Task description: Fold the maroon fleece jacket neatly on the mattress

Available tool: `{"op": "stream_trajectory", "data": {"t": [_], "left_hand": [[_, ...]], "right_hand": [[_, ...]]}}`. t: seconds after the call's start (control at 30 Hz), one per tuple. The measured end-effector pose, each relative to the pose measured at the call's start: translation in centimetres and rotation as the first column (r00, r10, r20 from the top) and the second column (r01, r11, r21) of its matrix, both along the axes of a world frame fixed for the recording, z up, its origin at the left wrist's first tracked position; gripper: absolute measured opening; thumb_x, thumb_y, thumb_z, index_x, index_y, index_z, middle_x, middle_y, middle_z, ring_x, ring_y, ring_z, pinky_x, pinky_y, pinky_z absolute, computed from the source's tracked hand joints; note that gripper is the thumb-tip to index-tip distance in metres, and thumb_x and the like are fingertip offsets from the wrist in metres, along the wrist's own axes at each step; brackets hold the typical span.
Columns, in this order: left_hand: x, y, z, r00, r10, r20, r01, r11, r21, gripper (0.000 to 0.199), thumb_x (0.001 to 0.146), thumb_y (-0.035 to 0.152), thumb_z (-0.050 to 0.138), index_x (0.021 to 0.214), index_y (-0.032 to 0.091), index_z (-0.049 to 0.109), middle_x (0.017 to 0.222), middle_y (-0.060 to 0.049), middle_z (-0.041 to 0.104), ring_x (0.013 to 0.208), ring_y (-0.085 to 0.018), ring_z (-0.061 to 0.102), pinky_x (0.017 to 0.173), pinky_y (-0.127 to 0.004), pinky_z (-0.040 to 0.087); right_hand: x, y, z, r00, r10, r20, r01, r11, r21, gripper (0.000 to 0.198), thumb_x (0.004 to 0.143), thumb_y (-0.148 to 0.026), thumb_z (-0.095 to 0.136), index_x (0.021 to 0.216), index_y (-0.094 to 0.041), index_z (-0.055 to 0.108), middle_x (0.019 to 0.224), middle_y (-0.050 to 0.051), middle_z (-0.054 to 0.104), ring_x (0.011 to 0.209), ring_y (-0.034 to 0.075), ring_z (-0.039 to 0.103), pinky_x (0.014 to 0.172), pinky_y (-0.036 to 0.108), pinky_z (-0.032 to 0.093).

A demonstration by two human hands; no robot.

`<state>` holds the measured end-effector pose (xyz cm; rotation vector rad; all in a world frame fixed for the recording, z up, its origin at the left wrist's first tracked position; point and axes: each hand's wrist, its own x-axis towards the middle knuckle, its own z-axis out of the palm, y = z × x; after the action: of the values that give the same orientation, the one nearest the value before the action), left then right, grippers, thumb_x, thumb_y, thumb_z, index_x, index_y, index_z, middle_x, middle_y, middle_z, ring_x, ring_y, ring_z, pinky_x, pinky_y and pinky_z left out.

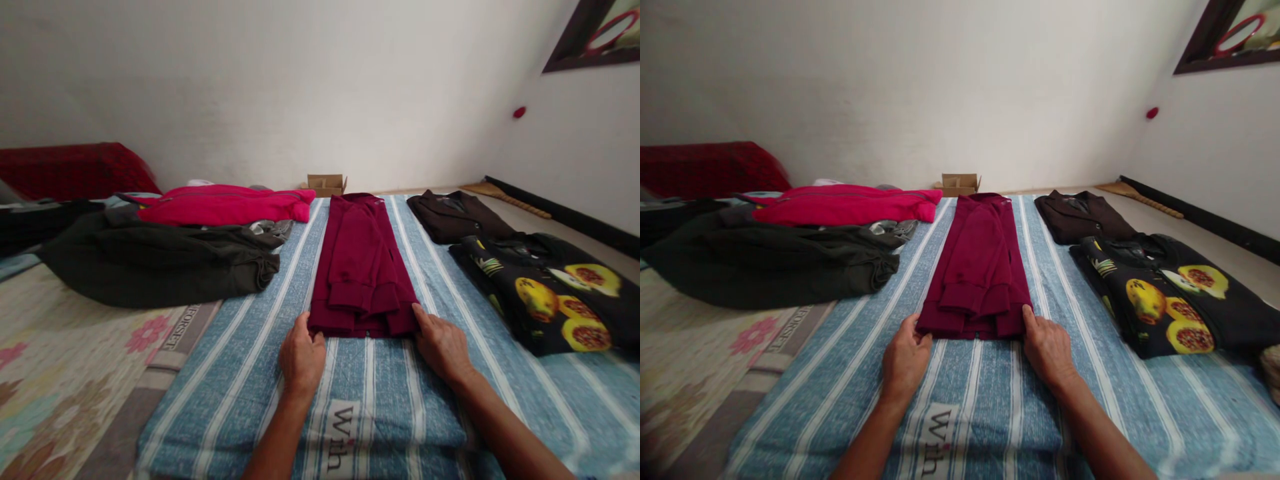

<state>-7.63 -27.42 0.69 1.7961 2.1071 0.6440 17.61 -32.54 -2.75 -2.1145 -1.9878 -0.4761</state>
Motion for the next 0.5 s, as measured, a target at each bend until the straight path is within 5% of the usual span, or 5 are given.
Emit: {"op": "stream_trajectory", "data": {"t": [0.5], "left_hand": [[-0.08, 0.0, -0.88, 0.998, -0.052, -0.048, 0.061, 0.973, 0.224, 0.044, 0.072, 0.01, 0.047, 0.116, 0.014, 0.054, 0.097, -0.009, 0.067, 0.091, -0.024, 0.063, 0.082, -0.035, 0.048]], "right_hand": [[0.82, -0.18, -0.09, 0.999, -0.03, -0.016, 0.03, 1.0, 0.008, 0.042, 0.079, -0.011, 0.05, 0.12, -0.018, 0.052, 0.076, 0.004, 0.067, 0.06, 0.017, 0.059, 0.05, 0.025, 0.03]]}}
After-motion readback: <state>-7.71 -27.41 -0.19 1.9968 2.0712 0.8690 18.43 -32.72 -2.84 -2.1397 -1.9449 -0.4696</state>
